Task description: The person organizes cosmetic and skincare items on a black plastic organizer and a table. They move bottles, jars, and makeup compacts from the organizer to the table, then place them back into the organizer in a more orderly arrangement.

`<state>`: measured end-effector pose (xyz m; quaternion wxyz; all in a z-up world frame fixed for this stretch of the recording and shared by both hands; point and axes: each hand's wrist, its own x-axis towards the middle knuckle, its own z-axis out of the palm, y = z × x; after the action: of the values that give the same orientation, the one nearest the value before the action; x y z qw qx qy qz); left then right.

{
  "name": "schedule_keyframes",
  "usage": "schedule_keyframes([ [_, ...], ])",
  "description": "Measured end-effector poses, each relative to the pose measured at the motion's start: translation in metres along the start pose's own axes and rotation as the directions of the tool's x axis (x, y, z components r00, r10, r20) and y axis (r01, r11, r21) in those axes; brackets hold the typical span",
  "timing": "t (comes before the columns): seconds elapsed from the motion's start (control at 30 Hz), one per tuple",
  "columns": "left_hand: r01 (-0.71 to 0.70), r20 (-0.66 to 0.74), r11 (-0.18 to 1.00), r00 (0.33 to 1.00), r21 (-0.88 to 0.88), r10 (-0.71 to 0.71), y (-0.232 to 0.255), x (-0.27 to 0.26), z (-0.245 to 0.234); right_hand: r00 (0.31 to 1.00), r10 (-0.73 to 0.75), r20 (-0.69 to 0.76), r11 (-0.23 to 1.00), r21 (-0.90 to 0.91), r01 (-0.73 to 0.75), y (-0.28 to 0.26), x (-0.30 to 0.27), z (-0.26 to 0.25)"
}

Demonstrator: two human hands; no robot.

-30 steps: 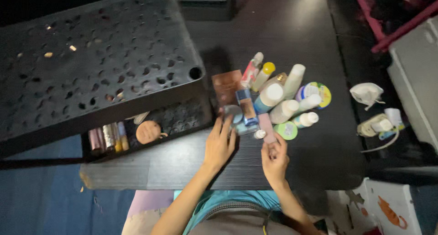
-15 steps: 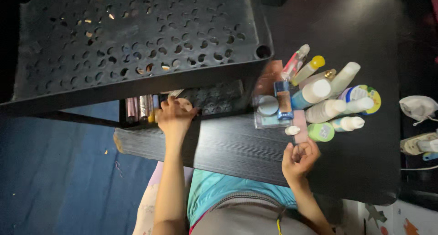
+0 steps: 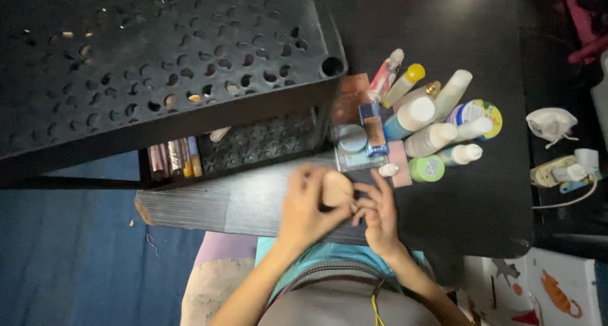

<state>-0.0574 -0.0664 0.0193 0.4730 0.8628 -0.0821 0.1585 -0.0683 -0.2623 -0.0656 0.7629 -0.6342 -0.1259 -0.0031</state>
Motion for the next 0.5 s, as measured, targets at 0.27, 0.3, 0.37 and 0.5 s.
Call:
schedule_keyframes([
  [0.27, -0.178, 0.108, 0.983, 0.977, -0.052, 0.183, -0.017, 0.011, -0.005, 0.94, -0.048, -0.338, 0.963, -0.265, -0.047, -0.006, -0.017, -0.023],
  [0.3, -0.167, -0.02, 0.984, 0.985, 0.065, 0.169, -0.032, 0.019, -0.01, 0.92, -0.128, -0.371, 0.953, -0.302, 0.011, -0.01, -0.019, -0.033],
  [0.37, -0.046, -0.207, 0.961, 0.973, 0.272, 0.105, -0.068, 0.038, -0.028, 0.869, -0.234, -0.435, 0.929, -0.364, 0.067, -0.015, -0.017, -0.051],
  [0.5, 0.176, -0.259, 0.774, 0.966, 0.609, -0.015, -0.139, 0.065, -0.065, 0.781, -0.218, -0.585, 0.918, -0.395, -0.039, -0.018, -0.018, -0.083],
])
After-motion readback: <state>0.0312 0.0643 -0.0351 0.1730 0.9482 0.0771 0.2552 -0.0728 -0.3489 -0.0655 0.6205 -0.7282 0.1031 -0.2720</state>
